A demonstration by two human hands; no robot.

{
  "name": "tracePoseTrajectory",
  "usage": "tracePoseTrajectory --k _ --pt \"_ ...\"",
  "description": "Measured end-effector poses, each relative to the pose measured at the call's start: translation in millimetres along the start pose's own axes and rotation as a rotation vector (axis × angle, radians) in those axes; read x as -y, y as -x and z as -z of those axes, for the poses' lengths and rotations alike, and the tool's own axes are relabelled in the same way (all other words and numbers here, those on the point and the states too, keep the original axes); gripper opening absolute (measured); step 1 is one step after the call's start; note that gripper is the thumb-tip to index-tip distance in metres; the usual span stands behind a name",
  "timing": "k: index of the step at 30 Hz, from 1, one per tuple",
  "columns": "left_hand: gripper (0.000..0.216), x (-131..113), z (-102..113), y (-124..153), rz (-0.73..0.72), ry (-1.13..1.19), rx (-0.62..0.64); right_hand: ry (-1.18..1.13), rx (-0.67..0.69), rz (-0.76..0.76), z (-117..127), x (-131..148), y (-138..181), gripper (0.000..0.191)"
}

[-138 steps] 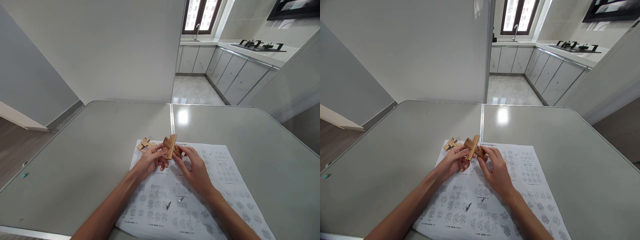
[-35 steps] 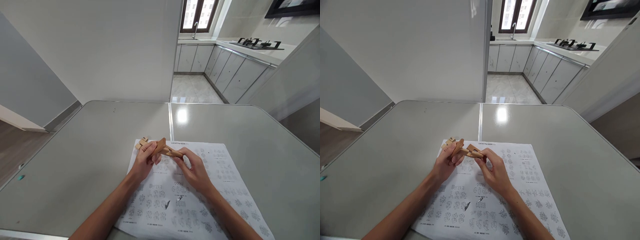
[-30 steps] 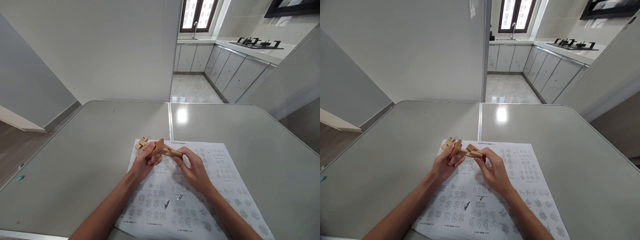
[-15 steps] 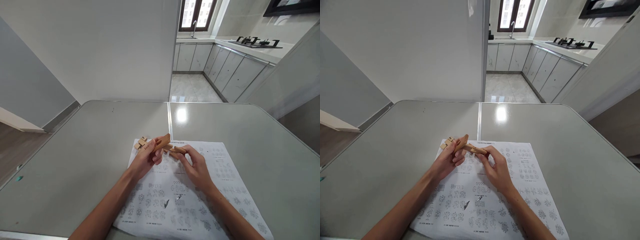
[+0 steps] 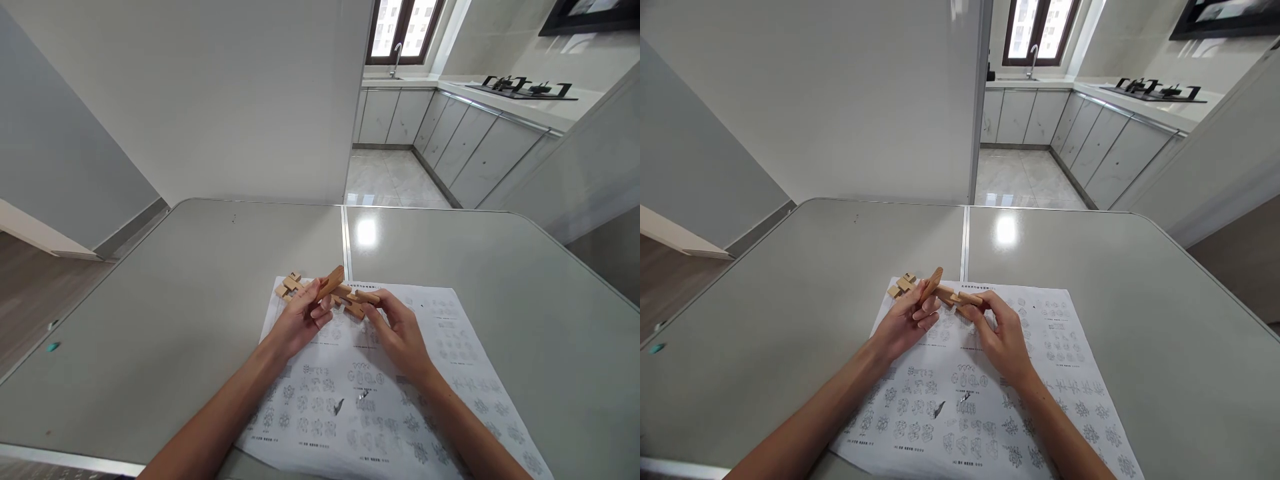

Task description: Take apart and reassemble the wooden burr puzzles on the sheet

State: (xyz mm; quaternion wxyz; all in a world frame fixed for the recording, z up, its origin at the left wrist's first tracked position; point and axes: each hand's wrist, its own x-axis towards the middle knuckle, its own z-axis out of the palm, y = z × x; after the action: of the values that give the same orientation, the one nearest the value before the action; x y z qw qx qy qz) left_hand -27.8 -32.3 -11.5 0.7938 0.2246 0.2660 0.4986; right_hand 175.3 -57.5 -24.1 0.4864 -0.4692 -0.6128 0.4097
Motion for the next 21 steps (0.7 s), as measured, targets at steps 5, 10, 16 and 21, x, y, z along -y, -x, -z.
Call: tracePoseTrajectory --k 5,10,16,21 --pt "0.018 -12.1 -6.5 2.8 -0.048 0.088 0.008 -0.055 -0.032 -0.055 0.2 0.1 -0.6 0.024" --pt "0.032 -13.9 -8.8 1.2 -0.143 -0.223 -0.120 0.007 -0.209 -0.186 1.7 -6.6 -1.4 0.031" --pt "0.037 1.6 -10.1 3.1 -0.228 -0.815 -0.130 0.148 -0.284 -0.189 1.7 -11.0 -1.9 0.030" --pt "0.026 8.0 -13.7 7.5 -0.344 -1.076 -0.104 0.229 -0.273 -0.163 0.8 -11.1 -1.8 0.031"
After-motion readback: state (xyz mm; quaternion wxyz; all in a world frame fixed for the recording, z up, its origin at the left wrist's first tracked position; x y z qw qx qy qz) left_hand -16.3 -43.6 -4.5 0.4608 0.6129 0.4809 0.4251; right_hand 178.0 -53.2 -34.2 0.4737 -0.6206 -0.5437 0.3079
